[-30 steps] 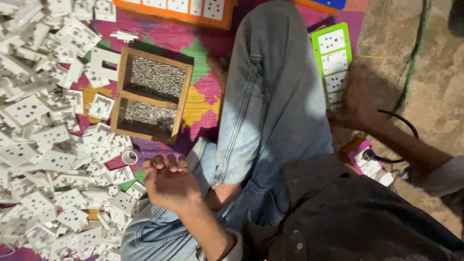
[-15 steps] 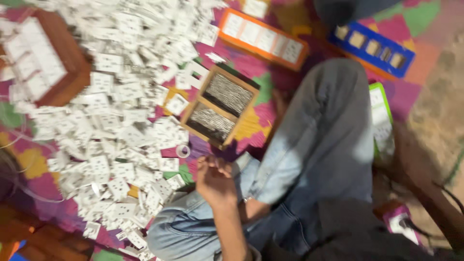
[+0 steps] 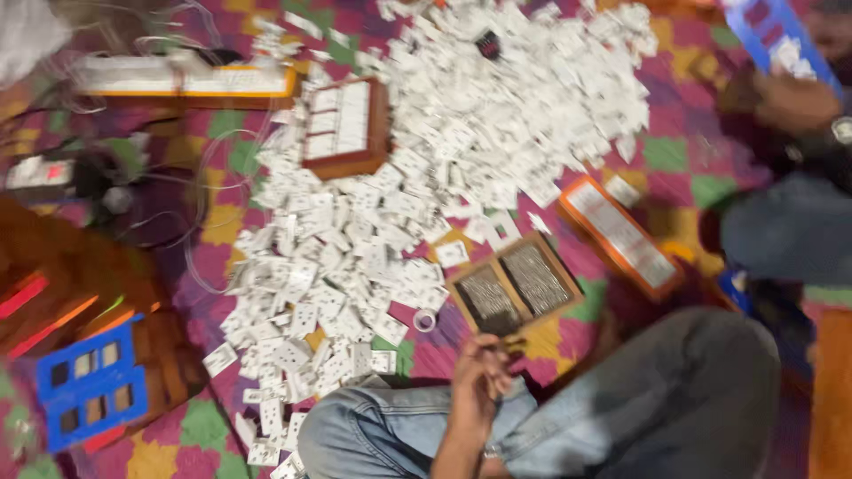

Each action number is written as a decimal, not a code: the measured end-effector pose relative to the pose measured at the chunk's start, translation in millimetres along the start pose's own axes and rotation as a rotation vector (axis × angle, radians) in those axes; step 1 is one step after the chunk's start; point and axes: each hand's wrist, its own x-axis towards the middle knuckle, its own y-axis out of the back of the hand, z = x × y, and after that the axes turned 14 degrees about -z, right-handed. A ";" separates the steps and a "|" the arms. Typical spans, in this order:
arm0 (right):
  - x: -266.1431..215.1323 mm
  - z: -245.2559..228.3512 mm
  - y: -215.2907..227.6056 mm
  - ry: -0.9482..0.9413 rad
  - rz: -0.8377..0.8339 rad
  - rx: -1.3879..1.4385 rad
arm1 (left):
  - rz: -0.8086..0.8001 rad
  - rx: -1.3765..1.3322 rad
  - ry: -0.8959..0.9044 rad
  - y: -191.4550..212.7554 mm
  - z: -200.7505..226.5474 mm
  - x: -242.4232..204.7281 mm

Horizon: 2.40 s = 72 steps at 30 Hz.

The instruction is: The person sits on the floor and assembles white plastic electrical socket modules into a green stripboard. They insert small metal pins into the modules and secure them by hand, handling multiple modules and a box of pins.

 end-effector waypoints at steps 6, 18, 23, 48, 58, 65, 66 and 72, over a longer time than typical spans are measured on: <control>77.4 -75.6 -89.5 0.413 -0.233 -0.186 | -0.520 0.211 0.053 -33.3 10.4 -18.8; 81.0 -98.1 -213.0 0.873 -0.387 -0.291 | -0.116 -0.360 -0.160 -0.1 37.1 -13.4; 86.1 -102.4 -206.4 0.505 -0.624 0.115 | -0.115 -0.401 -0.143 22.1 21.6 -4.7; 48.2 -146.7 -195.8 0.024 -0.654 0.352 | 0.110 -0.560 -0.411 20.7 76.1 -1.0; 74.6 -121.9 -190.5 0.372 -0.767 0.186 | 0.029 -0.518 -0.367 42.4 61.1 5.4; 81.3 -116.4 -185.3 0.992 -0.533 -0.630 | 0.223 -0.511 -0.299 40.9 64.5 3.7; 80.6 -117.7 -185.6 0.897 -0.604 -0.464 | 0.259 -0.511 -0.288 41.9 64.5 4.4; 74.9 -124.9 -188.2 0.190 -0.744 0.385 | 0.333 -0.536 -0.301 50.6 61.3 7.6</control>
